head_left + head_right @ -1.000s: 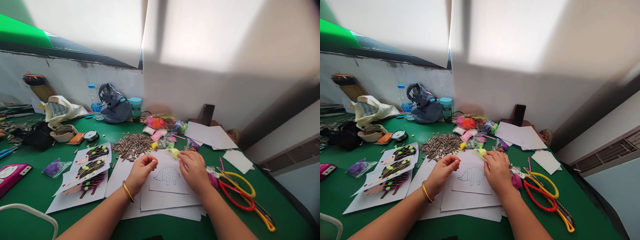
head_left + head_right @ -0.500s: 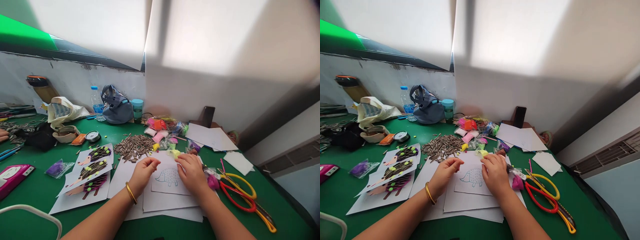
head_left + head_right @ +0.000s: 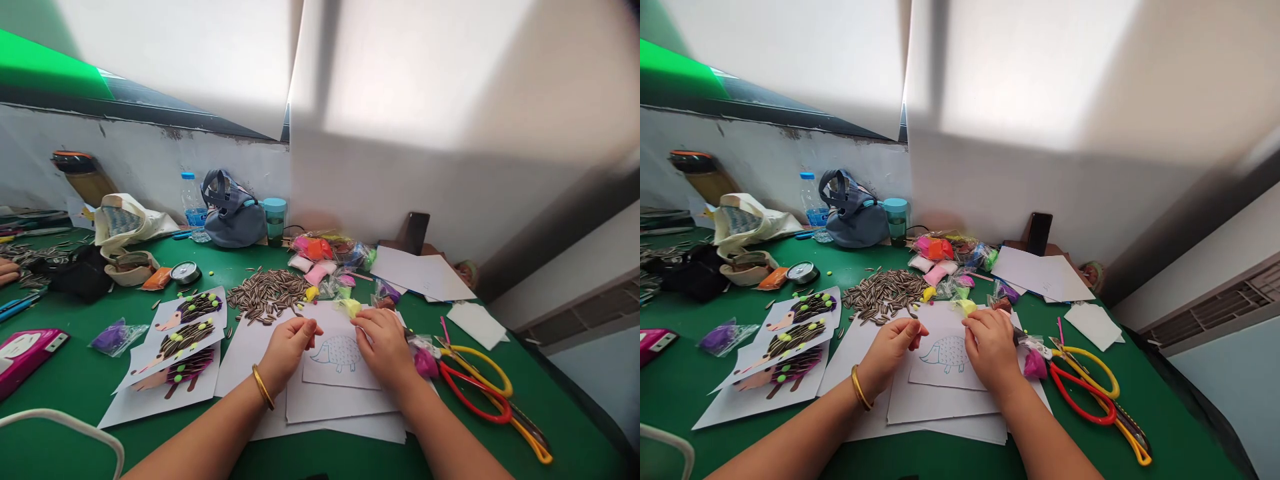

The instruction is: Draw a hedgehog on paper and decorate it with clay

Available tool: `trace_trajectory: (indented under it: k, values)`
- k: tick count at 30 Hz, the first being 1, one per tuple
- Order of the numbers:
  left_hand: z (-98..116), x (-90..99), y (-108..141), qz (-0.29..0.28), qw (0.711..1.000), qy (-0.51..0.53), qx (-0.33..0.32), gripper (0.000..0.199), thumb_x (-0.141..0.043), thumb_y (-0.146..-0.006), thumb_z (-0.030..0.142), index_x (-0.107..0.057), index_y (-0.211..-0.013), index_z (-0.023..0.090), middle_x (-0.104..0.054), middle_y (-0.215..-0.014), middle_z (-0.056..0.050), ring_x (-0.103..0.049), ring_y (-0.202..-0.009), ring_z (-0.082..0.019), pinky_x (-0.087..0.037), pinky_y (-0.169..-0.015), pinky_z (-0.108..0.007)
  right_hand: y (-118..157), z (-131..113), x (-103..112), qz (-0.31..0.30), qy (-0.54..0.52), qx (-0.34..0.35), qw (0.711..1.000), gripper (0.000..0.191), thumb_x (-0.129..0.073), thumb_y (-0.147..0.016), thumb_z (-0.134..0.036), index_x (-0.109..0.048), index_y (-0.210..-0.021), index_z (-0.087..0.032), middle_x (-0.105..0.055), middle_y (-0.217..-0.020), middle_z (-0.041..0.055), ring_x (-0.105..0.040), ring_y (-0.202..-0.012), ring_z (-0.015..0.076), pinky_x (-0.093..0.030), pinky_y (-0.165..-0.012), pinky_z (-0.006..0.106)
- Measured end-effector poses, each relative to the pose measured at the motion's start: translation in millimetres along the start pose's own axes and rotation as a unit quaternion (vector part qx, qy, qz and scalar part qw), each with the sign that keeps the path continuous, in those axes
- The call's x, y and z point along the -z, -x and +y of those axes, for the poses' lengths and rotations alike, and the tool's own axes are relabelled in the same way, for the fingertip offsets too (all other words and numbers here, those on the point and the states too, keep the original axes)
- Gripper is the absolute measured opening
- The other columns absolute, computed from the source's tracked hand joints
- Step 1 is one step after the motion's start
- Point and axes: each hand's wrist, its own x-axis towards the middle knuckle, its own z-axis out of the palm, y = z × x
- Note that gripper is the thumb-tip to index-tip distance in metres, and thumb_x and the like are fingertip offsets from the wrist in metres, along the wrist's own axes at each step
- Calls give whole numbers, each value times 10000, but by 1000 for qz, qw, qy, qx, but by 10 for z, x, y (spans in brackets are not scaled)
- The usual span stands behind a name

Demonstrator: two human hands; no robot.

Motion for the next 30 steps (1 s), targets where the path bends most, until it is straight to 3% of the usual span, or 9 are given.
trace_trajectory:
  k: [2, 7, 9, 12, 15, 19, 23, 26, 30]
  values:
    - [-2, -5, 4, 0, 1000, -1, -4, 430, -634, -784, 570, -725, -769, 151, -599, -597, -14, -551, -616, -153, -442, -604, -273, -1, 3, -3, 0, -1, 1, 1000, 200, -517, -899, -187, -708, -953, -217, -697, -1012, 67, -582, -996, 237, -362, -988, 457]
    - [-14, -40, -26, 25, 998, 51, -5, 399, -709, -748, 438, -718, -1042, 168, -720, -913, -75, -637, -831, -187, -501, -767, -315, -1, 14, -18, 2, -4, 3, 1000, 195, -522, -892, -183, -709, -940, -216, -700, -995, 64, -589, -983, 231, -361, -986, 448]
    - [-14, -40, -33, 23, 998, 57, 3, 401, -678, -769, 461, -717, -1028, 156, -711, -848, -68, -628, -771, -173, -502, -731, -307, 0, 17, -24, 4, -6, 4, 1000, 190, -528, -889, -178, -708, -936, -219, -700, -990, 57, -591, -979, 227, -360, -986, 446]
    - [-3, -25, -25, 2, 999, 36, 16, 352, -681, -758, 488, -714, -839, 146, -630, -643, -11, -555, -615, -135, -454, -609, -261, 2, 23, -30, 11, -11, 7, 1000, 182, -536, -888, -174, -705, -937, -222, -702, -983, 49, -593, -972, 228, -359, -982, 450]
    - [5, -15, -14, -7, 1000, 24, 18, 332, -736, -704, 472, -656, -682, 151, -552, -560, 27, -476, -544, -105, -383, -536, -229, 1, 32, -34, 17, -12, 13, 1000, 178, -539, -887, -175, -703, -936, -225, -704, -981, 50, -596, -967, 231, -365, -975, 453]
    - [-16, -32, -28, 8, 999, 36, 1, 288, -753, -691, 423, -704, -799, 161, -661, -736, -19, -562, -680, -143, -446, -637, -255, -1, 41, -35, 16, -12, 19, 1000, 176, -539, -886, -180, -700, -938, -229, -704, -981, 53, -599, -959, 234, -379, -962, 454]
    - [-53, -48, -55, 21, 997, 67, 12, 387, -731, -708, 404, -712, -1012, 165, -718, -941, -75, -627, -860, -192, -485, -804, -314, 0, 47, -34, 15, -12, 18, 1000, 178, -538, -885, -181, -699, -941, -231, -704, -981, 54, -600, -959, 235, -386, -959, 456]
    - [-60, -30, -56, 17, 998, 57, 18, 375, -681, -756, 444, -712, -988, 151, -704, -827, -59, -609, -763, -171, -484, -740, -302, 2, 53, -31, 14, -11, 10, 1000, 177, -537, -889, -187, -701, -940, -230, -703, -987, 54, -597, -964, 235, -390, -959, 456]
    - [-41, 1, -39, -1, 1000, 23, 6, 313, -725, -721, 456, -673, -761, 151, -595, -645, 6, -510, -612, -123, -417, -594, -246, 4, 55, -25, 11, -11, 4, 1000, 176, -542, -889, -186, -703, -944, -229, -701, -1005, 50, -592, -982, 236, -381, -976, 462]
